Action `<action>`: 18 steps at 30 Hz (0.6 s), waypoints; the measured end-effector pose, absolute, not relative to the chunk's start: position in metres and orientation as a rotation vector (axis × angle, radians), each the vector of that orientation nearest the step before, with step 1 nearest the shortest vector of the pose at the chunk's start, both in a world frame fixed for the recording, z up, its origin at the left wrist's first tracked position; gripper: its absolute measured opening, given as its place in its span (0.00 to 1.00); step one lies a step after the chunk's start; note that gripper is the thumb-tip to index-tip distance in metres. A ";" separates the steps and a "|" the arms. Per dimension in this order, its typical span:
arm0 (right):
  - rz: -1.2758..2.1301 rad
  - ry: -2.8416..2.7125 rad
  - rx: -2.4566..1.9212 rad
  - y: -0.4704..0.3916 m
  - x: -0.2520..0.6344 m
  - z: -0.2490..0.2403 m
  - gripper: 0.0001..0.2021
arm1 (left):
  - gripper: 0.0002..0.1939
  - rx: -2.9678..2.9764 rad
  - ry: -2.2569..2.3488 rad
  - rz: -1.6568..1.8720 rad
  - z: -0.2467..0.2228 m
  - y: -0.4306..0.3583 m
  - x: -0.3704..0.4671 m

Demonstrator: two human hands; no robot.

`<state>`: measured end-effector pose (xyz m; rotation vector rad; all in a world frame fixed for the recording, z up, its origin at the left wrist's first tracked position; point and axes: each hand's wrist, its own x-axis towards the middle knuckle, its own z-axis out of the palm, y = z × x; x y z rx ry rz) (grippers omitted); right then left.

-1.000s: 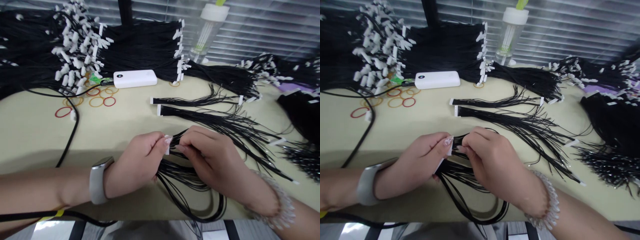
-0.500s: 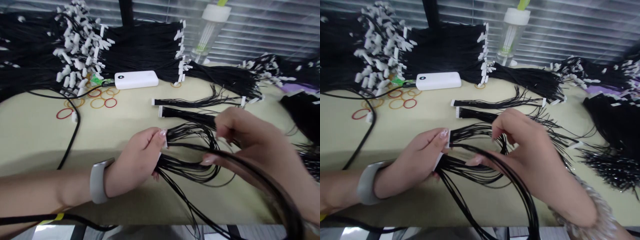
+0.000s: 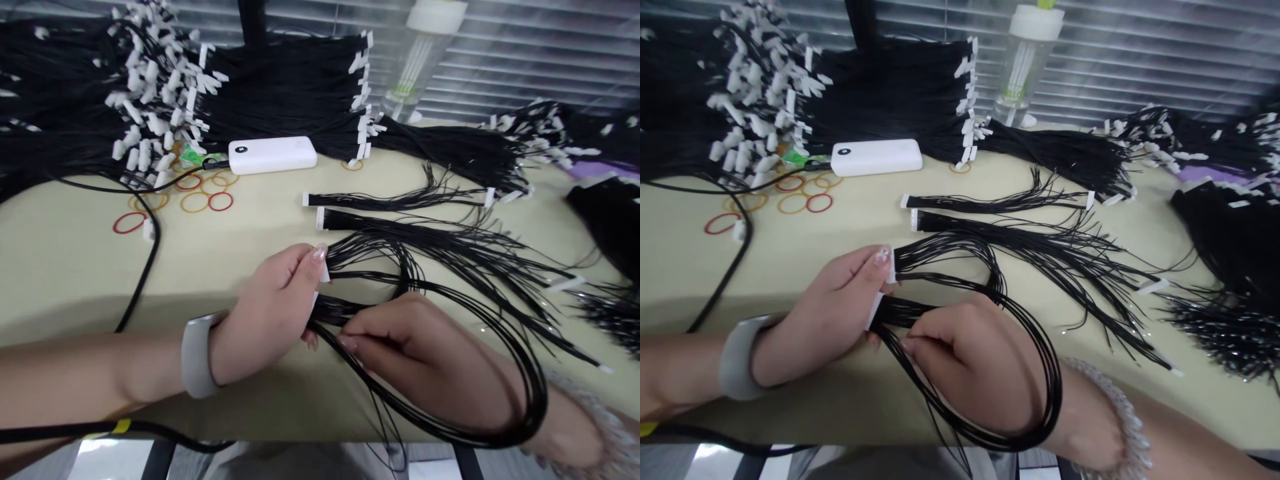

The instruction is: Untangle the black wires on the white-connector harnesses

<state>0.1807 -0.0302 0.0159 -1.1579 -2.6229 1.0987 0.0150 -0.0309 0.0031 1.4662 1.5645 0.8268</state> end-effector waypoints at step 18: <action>0.481 -1.711 -1.300 0.021 0.238 0.042 0.11 | 0.17 1.444 1.394 0.818 0.001 -0.035 0.015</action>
